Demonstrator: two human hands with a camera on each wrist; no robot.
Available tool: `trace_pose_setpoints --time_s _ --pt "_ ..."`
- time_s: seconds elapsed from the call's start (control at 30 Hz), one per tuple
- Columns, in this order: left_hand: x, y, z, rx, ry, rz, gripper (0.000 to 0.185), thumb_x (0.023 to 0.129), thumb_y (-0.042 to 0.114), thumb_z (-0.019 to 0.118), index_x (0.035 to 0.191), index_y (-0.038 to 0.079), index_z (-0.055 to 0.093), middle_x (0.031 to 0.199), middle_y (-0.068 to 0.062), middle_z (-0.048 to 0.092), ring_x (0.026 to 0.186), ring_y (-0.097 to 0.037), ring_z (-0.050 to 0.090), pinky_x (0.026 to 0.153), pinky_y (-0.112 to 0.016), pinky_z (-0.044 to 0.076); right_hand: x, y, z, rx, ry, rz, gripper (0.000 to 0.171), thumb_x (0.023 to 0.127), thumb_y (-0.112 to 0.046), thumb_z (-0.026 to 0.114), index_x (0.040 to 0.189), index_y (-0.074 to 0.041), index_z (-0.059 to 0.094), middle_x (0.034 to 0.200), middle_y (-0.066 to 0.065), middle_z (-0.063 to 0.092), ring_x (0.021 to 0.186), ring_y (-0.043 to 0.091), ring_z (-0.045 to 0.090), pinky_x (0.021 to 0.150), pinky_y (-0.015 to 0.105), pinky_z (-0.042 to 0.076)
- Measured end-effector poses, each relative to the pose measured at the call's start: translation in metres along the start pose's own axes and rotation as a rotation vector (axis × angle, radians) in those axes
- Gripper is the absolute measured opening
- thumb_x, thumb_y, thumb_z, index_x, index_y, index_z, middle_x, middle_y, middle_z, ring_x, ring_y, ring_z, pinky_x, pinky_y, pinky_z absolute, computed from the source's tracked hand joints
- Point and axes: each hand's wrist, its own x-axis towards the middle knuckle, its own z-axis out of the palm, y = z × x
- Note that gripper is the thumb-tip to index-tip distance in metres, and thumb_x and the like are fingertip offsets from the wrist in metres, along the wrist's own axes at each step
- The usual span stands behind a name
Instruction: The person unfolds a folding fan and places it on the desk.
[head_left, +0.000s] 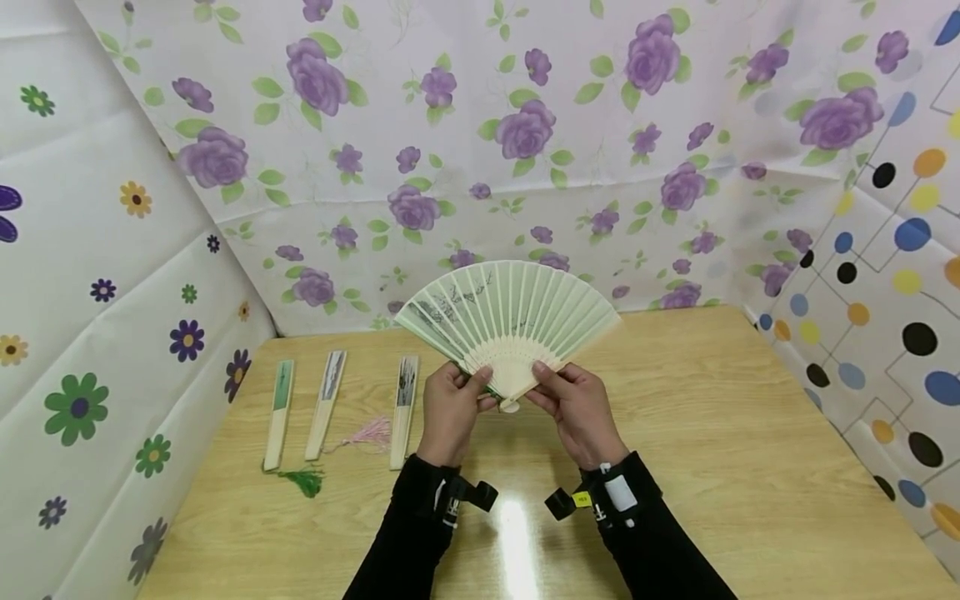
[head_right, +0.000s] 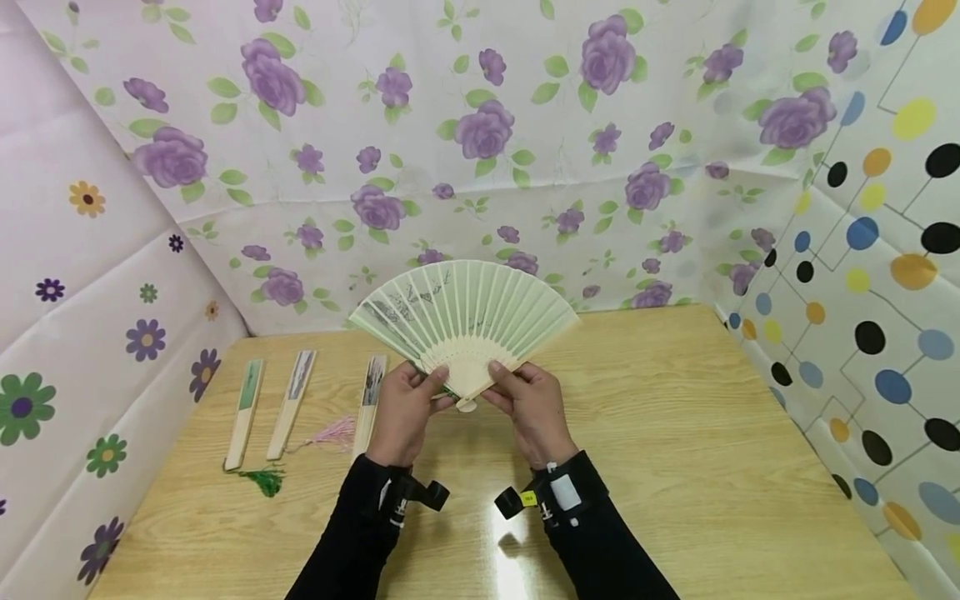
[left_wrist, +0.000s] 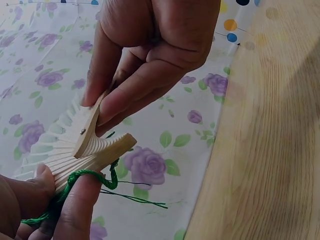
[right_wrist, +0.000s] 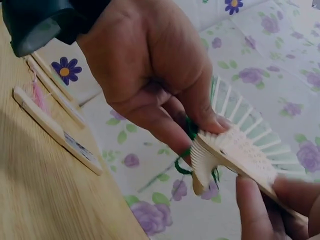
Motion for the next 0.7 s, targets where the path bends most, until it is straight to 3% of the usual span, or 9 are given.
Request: trace_pose_setpoints --time_s 0.17,0.33,0.7 --pt "0.002 0.000 -0.002 0.003 0.001 -0.005 0.027 0.115 0.002 0.066 0.140 -0.007 0.069 0.122 -0.023 0.076 0.092 -0.010 0.080 0.083 -0.026 0.071 0.000 -0.002 -0.001 -0.020 -0.057 0.001 0.040 0.117 -0.004 0.062 0.153 0.014 0.061 0.116 0.003 0.082 0.102 0.013 0.087 0.099 0.029 0.069" --pt "0.003 0.000 -0.002 -0.011 0.028 -0.014 0.026 0.114 0.002 0.067 0.139 -0.006 0.070 0.121 -0.021 0.077 0.093 -0.011 0.080 0.084 -0.025 0.071 0.001 0.000 0.000 -0.011 -0.050 -0.001 0.039 0.120 -0.007 0.059 0.153 0.013 0.060 0.114 0.003 0.082 0.102 0.012 0.086 0.100 0.028 0.069" --pt "0.001 0.001 0.004 -0.055 0.084 0.026 0.023 0.114 0.002 0.068 0.135 -0.007 0.072 0.120 -0.020 0.077 0.092 -0.009 0.078 0.084 -0.024 0.070 -0.004 0.012 0.014 0.112 0.095 -0.105 0.038 0.120 -0.013 0.060 0.149 0.012 0.062 0.107 0.000 0.083 0.095 0.009 0.085 0.096 0.025 0.069"
